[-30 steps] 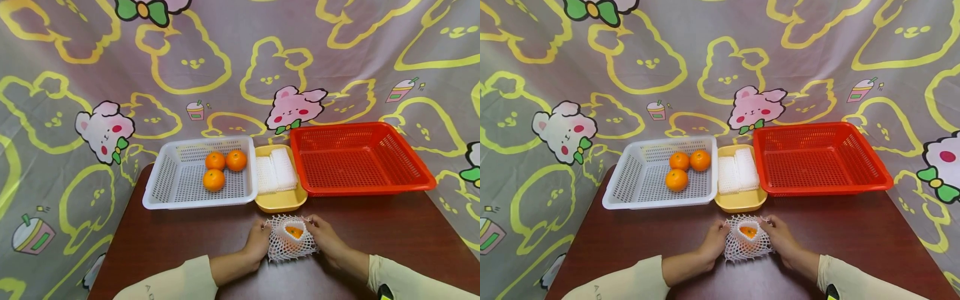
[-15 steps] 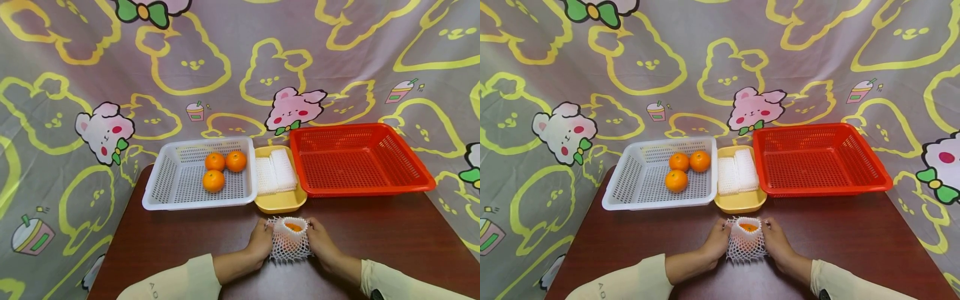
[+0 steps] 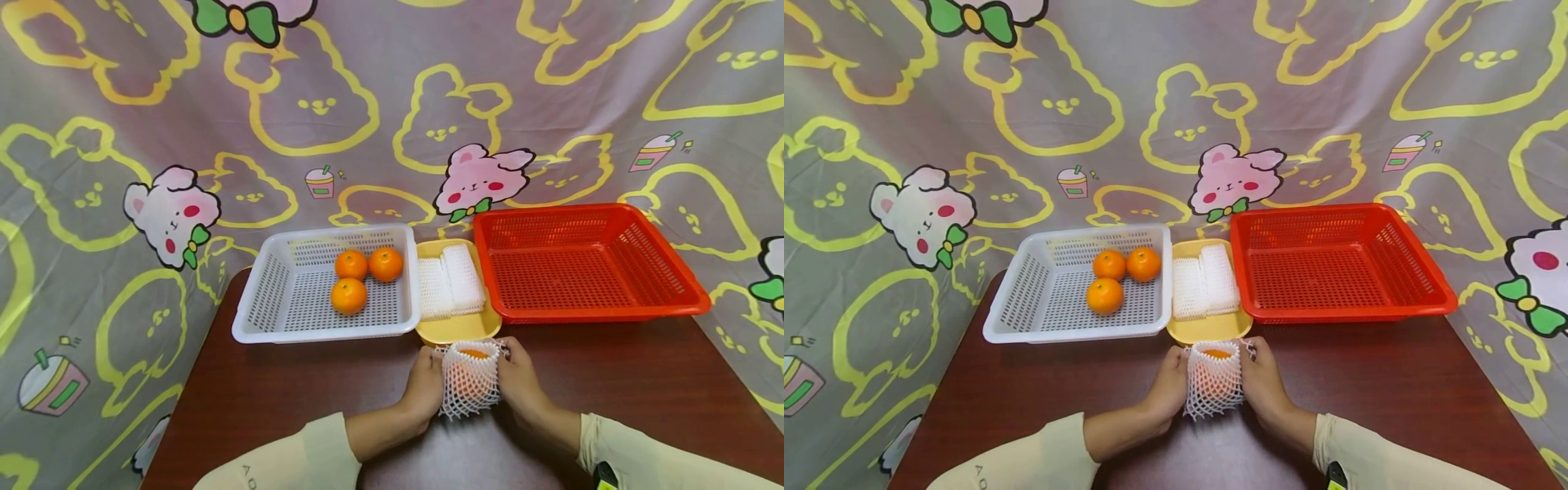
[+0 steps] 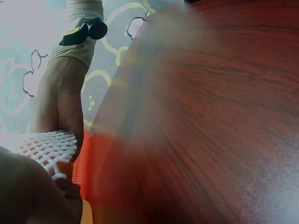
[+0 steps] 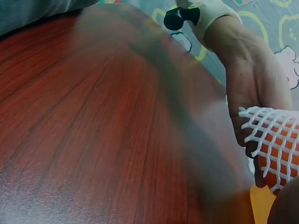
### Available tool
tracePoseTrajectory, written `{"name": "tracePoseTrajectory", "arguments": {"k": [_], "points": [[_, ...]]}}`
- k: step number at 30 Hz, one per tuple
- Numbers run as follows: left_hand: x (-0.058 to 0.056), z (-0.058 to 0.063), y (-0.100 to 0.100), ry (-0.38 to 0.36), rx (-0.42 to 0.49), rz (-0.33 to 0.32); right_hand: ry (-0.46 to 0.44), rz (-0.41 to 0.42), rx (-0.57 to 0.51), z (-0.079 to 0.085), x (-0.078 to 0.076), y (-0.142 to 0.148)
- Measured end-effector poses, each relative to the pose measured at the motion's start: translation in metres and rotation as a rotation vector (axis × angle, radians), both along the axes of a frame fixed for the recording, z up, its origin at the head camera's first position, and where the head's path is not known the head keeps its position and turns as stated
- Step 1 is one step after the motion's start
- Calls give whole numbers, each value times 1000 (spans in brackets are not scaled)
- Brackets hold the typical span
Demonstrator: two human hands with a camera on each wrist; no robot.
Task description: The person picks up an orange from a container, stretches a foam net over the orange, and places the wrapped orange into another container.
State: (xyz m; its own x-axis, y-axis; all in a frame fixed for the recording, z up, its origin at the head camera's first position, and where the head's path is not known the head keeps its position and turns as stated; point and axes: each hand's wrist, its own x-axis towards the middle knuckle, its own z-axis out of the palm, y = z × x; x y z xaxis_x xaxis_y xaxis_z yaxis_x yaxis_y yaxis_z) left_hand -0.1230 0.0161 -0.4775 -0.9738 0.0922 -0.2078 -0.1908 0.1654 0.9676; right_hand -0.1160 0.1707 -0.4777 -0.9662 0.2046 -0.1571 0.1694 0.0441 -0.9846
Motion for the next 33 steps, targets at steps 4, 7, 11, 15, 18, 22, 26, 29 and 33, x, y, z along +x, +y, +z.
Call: {"name": "tracePoseTrajectory", "arguments": {"k": [4,7,11,15,18,22,26,29,33], "points": [[-2,0,0,17,-1,25,11,13,-27,2,-1,-1],[-2,-1,1,13,23,46,1,25,-40,4,-1,-1],[-2,0,1,-3,96,59,-20,20,-62,6,-2,-2],[-1,2,1,-30,161,49,-14,9,-85,8,-3,-3],[0,3,1,-45,194,31,2,3,-50,9,-3,-2],[1,2,2,-51,234,32,-10,-1,-70,9,-2,-3],[0,1,5,-47,305,50,11,-6,-154,8,-2,-5],[-2,0,7,-43,364,53,18,1,-188,10,-3,-6],[-5,3,9,-34,413,69,-57,69,-290,16,-4,-6]]}}
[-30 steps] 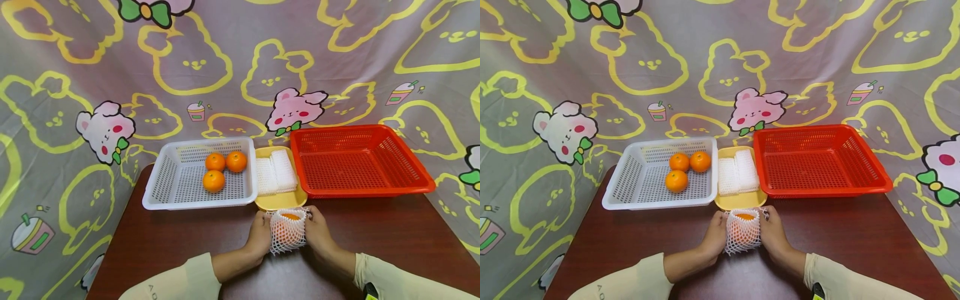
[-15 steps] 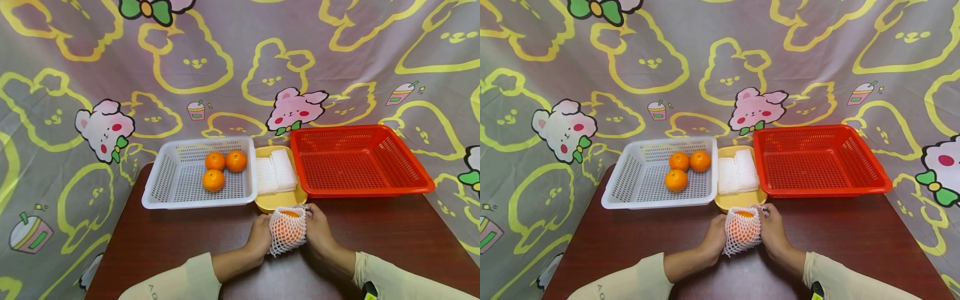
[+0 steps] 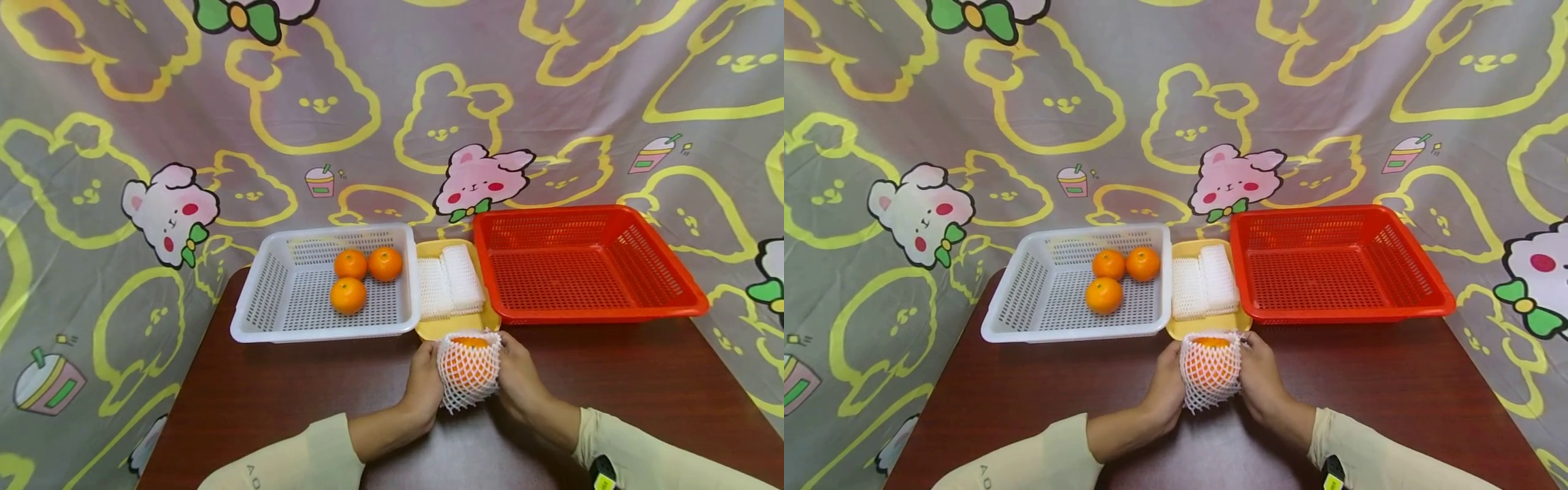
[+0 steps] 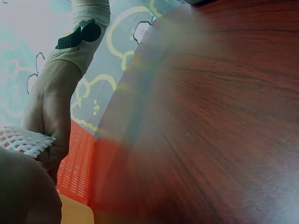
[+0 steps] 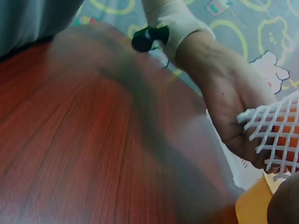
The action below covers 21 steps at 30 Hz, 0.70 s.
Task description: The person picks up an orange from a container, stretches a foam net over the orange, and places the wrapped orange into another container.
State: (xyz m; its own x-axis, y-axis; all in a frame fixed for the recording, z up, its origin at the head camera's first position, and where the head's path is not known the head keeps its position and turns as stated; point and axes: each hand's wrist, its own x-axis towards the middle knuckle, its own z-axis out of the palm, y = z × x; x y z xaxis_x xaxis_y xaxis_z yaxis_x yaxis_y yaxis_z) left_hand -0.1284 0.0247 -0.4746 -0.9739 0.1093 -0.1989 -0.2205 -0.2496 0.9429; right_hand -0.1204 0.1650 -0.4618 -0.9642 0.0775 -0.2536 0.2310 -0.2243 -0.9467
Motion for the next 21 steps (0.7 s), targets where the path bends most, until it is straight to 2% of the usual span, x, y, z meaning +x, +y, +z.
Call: {"name": "tracePoseTrajectory", "arguments": {"k": [2,5,8,10,12,16,18,21], "points": [[-2,2,1,4,11,12,-40,42,-33,5,0,0],[-4,8,1,2,37,17,-53,67,97,14,1,3],[-5,15,0,-30,79,-1,-7,56,287,22,1,8],[-5,18,-1,-64,114,-16,72,59,351,25,2,12],[-6,21,-2,-90,138,-26,200,92,348,26,6,16],[-10,25,-2,-96,145,-17,460,244,191,28,14,21],[-11,27,-2,-93,125,3,509,312,133,30,16,21],[-12,31,-3,-106,92,23,476,347,153,33,15,18]]}}
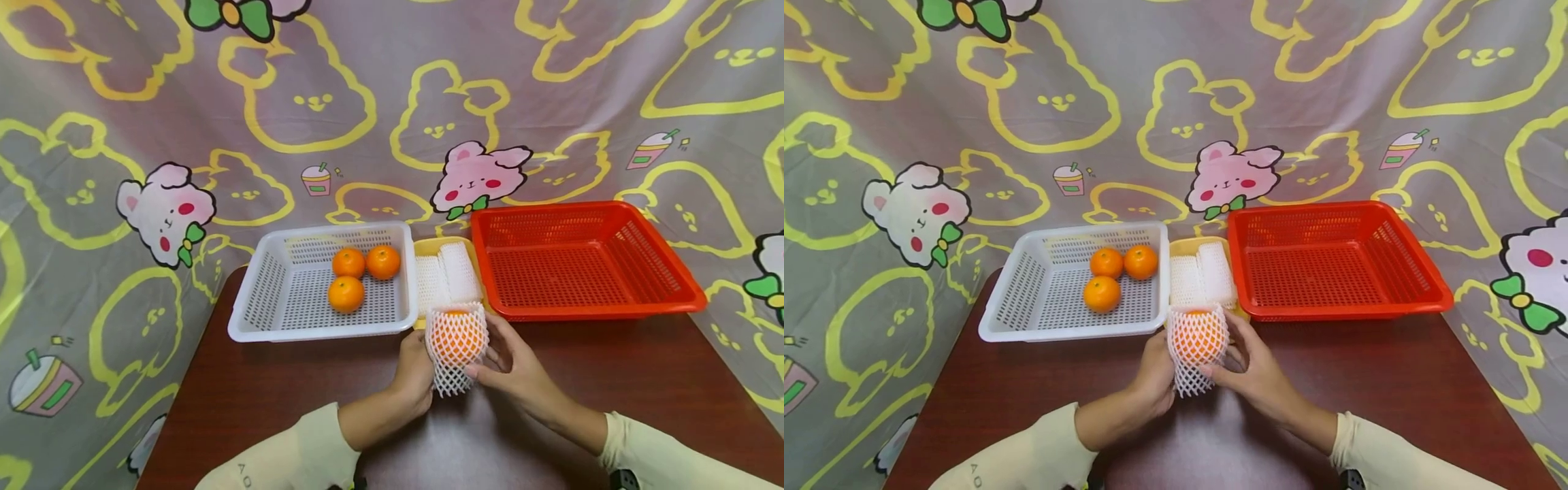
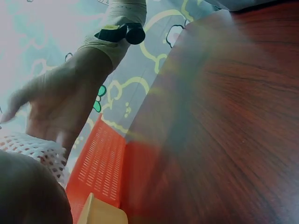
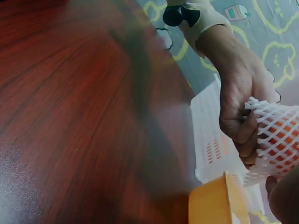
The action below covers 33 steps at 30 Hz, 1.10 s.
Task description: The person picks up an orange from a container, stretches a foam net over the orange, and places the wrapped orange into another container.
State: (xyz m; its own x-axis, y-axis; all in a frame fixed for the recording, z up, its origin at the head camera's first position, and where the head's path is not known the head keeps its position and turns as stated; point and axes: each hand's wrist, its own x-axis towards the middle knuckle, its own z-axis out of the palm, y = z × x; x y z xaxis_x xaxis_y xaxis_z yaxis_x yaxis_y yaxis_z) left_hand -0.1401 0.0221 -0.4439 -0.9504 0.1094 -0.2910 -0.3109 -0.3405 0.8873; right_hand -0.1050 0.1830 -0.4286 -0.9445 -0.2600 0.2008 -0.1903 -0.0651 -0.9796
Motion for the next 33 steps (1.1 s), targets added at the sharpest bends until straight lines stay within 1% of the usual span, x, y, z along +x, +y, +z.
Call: {"name": "tracePoseTrajectory", "arguments": {"k": [2,4,7,9,11,15,17,19,21,24,27,30,33], "points": [[1,3,0,-15,-26,-18,-35,-32,41,3,-2,-2],[2,7,-1,-21,-51,-49,-63,-63,78,6,-4,-1],[4,13,-4,7,-129,-92,-75,-88,109,12,-7,1],[5,19,-6,63,-188,-108,-81,-93,109,16,-10,4],[6,25,-9,143,-256,-103,-86,-102,104,19,-12,6],[6,39,-16,319,-306,-112,-127,-138,105,24,-15,10],[5,46,-18,382,-312,-157,-145,-150,101,25,-16,12],[4,50,-20,413,-278,-235,-147,-151,83,26,-18,14],[2,51,-20,420,-257,-305,-138,-153,73,25,-19,15],[-1,48,-20,411,-194,-371,-123,-158,67,23,-20,16],[-4,43,-18,409,-155,-397,-120,-162,73,20,-21,16],[-4,37,-17,419,-141,-417,-122,-157,74,17,-21,16],[-5,33,-18,446,-139,-417,-111,-140,78,16,-20,17]]}}
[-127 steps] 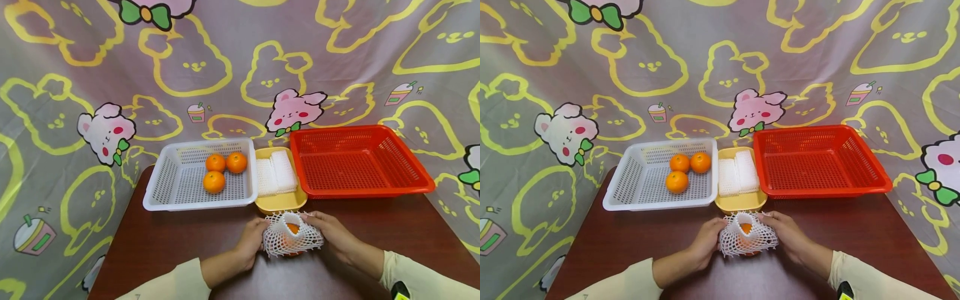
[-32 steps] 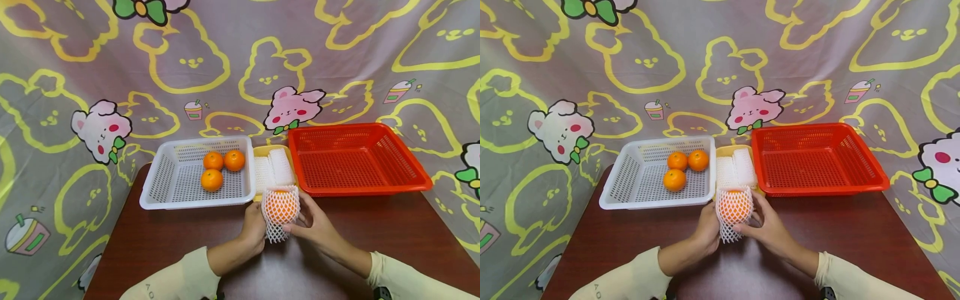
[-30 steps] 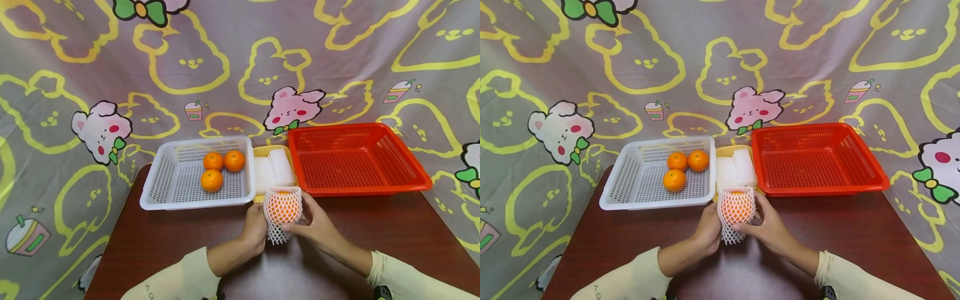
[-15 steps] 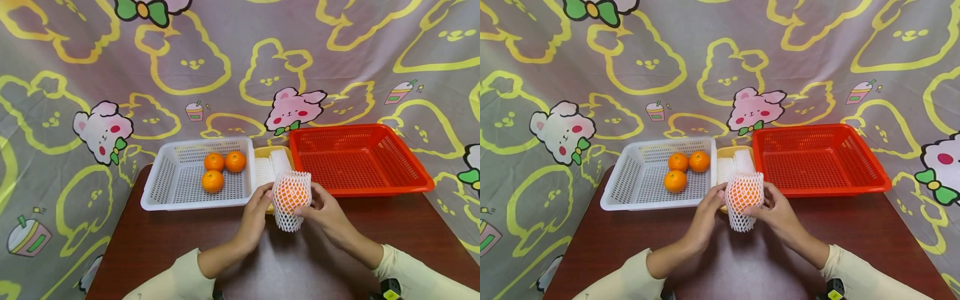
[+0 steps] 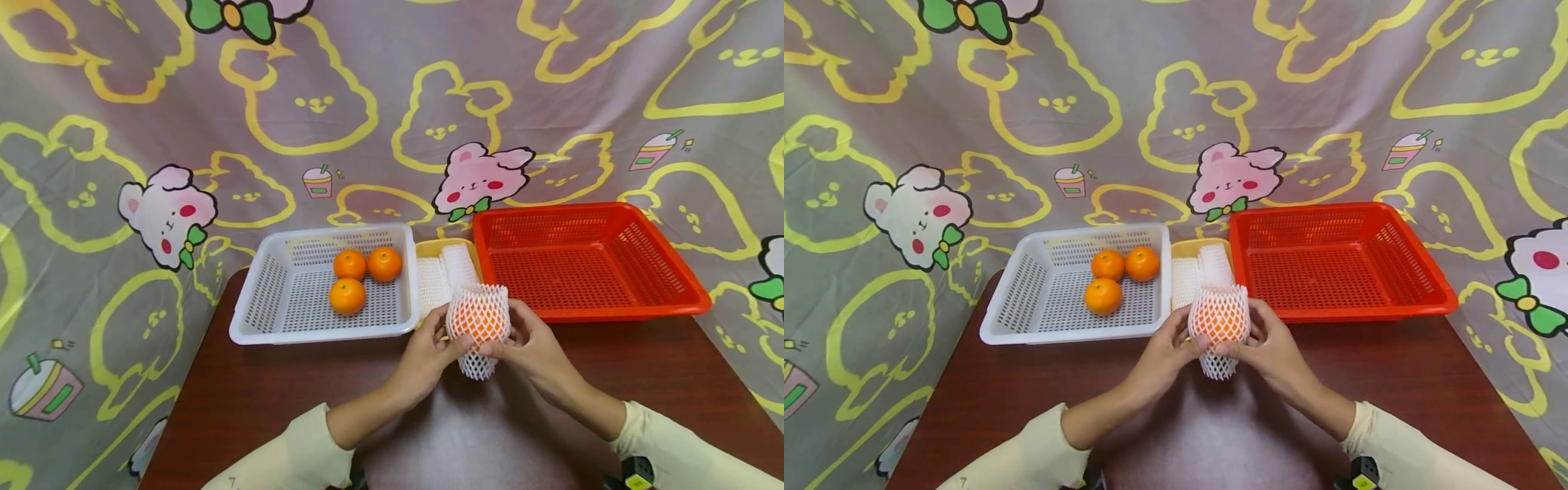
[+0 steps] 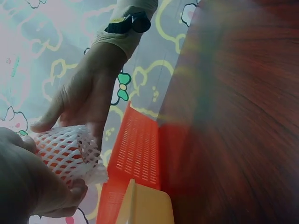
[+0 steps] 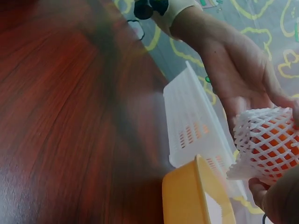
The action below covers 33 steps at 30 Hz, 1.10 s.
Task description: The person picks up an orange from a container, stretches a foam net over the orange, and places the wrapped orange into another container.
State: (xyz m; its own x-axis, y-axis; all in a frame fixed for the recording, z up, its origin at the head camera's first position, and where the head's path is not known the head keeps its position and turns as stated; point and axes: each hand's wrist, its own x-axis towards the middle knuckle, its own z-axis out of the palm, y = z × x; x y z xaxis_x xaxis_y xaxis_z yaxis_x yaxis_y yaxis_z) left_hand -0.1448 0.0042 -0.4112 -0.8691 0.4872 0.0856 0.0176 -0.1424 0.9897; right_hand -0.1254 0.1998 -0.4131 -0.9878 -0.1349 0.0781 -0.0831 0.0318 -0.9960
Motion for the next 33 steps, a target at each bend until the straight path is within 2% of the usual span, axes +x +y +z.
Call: {"name": "tracePoseTrajectory", "arguments": {"k": [7,18,24,28,30,33], "points": [[1,-1,0,14,34,9,56,-4,89,-1,-2,4],[2,-1,4,14,38,36,55,16,58,-2,-3,6],[-1,-2,7,39,36,49,79,6,111,4,-5,11],[-3,-3,10,65,23,80,126,-34,229,9,-9,16],[-5,-3,12,89,-20,114,165,-79,344,13,-15,20],[-7,-4,16,135,-126,156,226,-163,555,21,-32,30]]}}
